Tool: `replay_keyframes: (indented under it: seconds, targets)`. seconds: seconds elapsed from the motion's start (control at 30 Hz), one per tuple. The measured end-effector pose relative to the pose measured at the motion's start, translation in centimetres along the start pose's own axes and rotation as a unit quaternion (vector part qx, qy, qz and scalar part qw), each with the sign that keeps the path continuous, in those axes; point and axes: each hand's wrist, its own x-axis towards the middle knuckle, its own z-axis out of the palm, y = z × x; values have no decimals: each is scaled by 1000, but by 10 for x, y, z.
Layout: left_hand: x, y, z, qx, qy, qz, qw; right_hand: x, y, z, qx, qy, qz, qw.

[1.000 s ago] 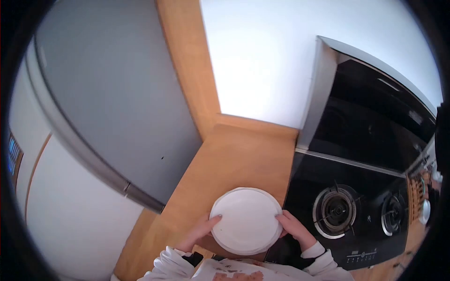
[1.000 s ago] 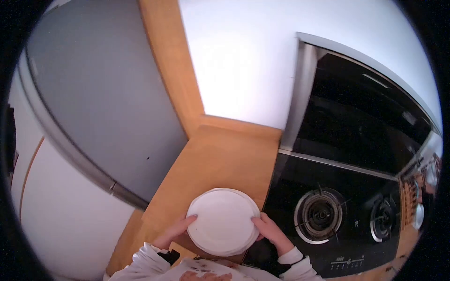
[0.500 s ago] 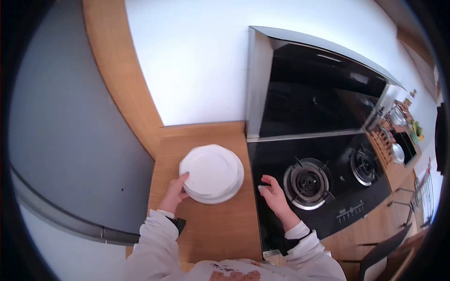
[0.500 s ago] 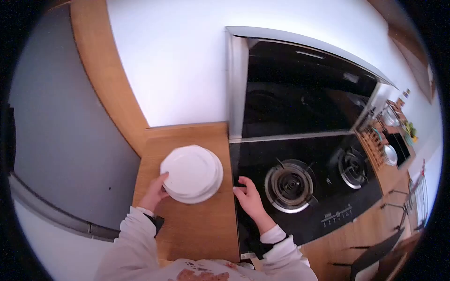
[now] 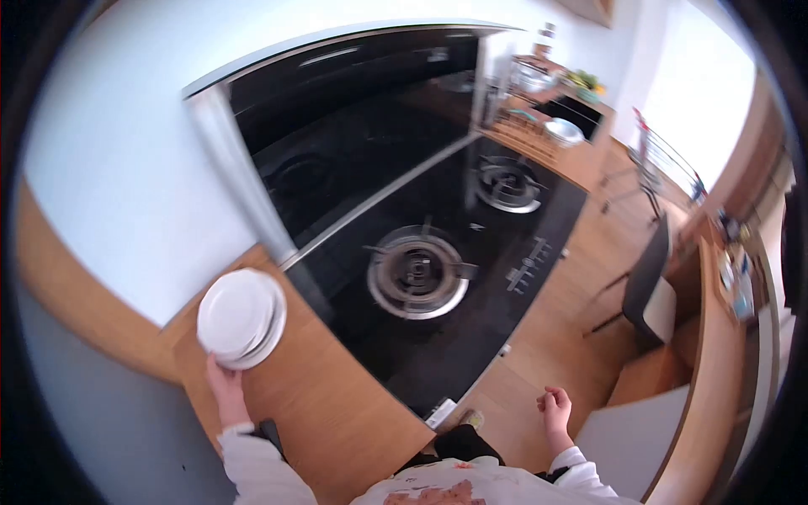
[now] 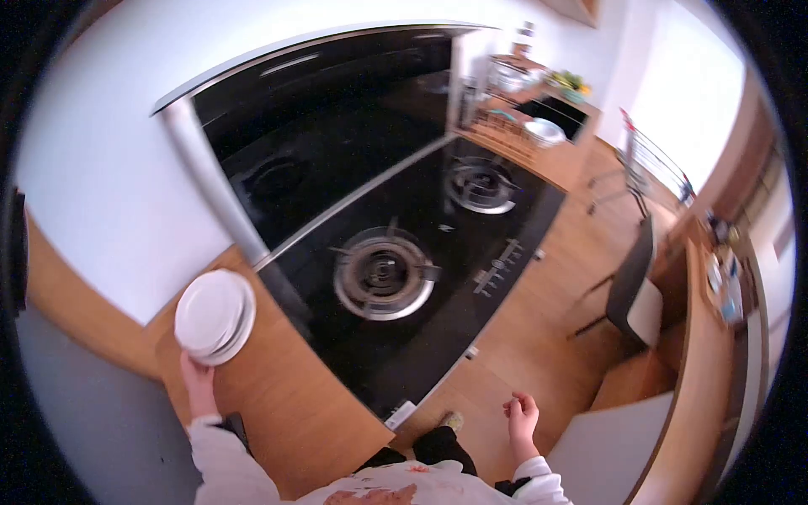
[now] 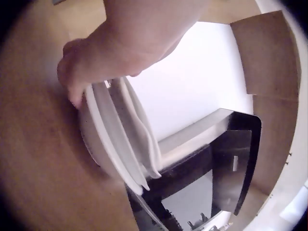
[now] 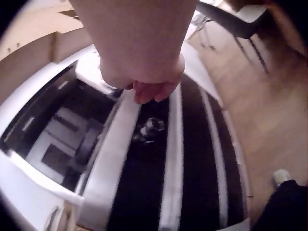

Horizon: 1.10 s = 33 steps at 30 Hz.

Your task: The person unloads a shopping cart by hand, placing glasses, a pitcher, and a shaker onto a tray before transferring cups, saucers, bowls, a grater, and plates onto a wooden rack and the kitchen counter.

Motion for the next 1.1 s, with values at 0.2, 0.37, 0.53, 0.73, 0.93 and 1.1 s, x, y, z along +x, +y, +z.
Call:
replay_keyframes:
  seconds: [0.2,0.37,0.53,0.73,0.93,1.1]
  targets:
    - [-140,-45,123,174,50,397,900,-27,210,-154,-303,151,165,926]
    - [-227,-143,231,216,-235,269,909,-65,262,-232,-283,167,326,886]
    - [-314,-259,320,186,-445,64,873,-37,263,-259,7,264,330,906]
    - [-401,-343,386,225,-593,-50,771,-21,259,-268,45,257,341,903]
    - [-448,-405,448,239,-677,-77,692,-40,263,-270,100,213,398,886]
    - [-476,-463,505,263,-704,-96,653,13,258,-285,122,187,450,865]
